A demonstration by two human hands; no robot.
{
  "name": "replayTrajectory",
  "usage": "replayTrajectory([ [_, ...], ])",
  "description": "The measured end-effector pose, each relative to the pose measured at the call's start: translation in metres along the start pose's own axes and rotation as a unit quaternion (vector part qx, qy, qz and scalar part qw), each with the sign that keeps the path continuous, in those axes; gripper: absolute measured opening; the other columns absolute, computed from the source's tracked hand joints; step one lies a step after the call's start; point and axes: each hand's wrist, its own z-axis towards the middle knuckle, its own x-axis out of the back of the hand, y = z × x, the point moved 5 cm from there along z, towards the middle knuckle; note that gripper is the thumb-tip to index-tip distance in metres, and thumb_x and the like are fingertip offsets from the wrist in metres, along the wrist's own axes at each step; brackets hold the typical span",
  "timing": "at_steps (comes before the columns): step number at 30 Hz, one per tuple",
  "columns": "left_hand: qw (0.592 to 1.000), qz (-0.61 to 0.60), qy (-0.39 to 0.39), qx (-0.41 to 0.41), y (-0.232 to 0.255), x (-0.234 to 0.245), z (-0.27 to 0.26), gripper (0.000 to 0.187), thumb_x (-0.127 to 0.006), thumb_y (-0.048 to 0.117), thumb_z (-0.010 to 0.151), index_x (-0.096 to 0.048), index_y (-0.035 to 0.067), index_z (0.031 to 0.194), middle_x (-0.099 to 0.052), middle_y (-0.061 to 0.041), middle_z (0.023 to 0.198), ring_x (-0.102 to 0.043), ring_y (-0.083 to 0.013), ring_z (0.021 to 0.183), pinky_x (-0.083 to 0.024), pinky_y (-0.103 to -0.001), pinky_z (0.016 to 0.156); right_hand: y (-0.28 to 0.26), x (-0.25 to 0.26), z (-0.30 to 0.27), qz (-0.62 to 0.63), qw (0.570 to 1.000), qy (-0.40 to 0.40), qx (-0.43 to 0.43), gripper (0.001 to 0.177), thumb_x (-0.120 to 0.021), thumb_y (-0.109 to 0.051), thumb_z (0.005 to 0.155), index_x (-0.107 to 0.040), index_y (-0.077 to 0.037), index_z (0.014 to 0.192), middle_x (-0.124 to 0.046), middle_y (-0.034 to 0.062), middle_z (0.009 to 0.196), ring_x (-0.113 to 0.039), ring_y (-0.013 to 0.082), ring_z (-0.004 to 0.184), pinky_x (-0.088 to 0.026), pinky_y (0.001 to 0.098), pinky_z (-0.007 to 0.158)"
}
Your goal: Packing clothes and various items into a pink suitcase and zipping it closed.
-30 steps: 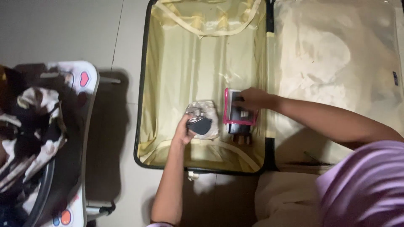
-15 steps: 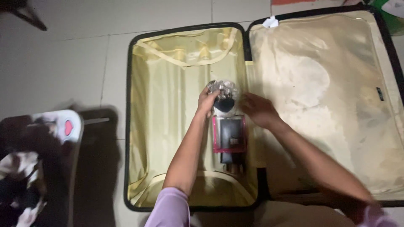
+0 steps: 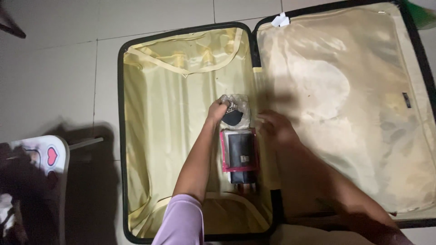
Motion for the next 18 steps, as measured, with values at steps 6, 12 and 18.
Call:
replayTrajectory([
  [6,0.996,0.067,0.064,-0.019,0.01,-0.003,-0.032,0.045,-0.063,0.03,0.086,-0.073,0.01,0.126,-0.075,-0.02,0.111,-0.07,-0.0319,0.106,-0.052,-0.039,0.096,-0.026,-0.029,0.018,-0.196,0.968,0.003,0.158,0.04,-0.078,-0.02,0.084,-0.069,0.001,0.117,-0.066,0.0214,0.129,-0.06,0.0384,0.124,-0.048,0.0485,0.104],
  [12,0.99,-0.083,0.041,0.102,0.059,0.008,-0.081,0.043,-0.065,0.029,0.082,-0.075,0.011,0.119,-0.077,-0.017,0.101,-0.074,-0.0292,0.088,-0.064,-0.05,0.08,-0.04,-0.069,0.06,-0.205,0.961,-0.141,0.123,0.08,-0.078,-0.014,0.081,-0.042,-0.003,0.151,-0.043,0.0339,0.15,-0.042,0.0468,0.136,-0.037,0.0522,0.111],
  [18,0.995,-0.015,0.022,0.094,0.097,0.011,-0.057,0.05,-0.049,0.045,0.099,-0.067,0.01,0.13,-0.076,-0.013,0.096,-0.074,-0.0231,0.084,-0.059,-0.042,0.09,-0.037,-0.072,0.106,-0.333,0.928,-0.096,0.138,0.085,-0.079,-0.012,0.086,-0.031,0.008,0.153,-0.047,0.035,0.14,-0.054,0.0472,0.123,-0.045,0.0564,0.104],
])
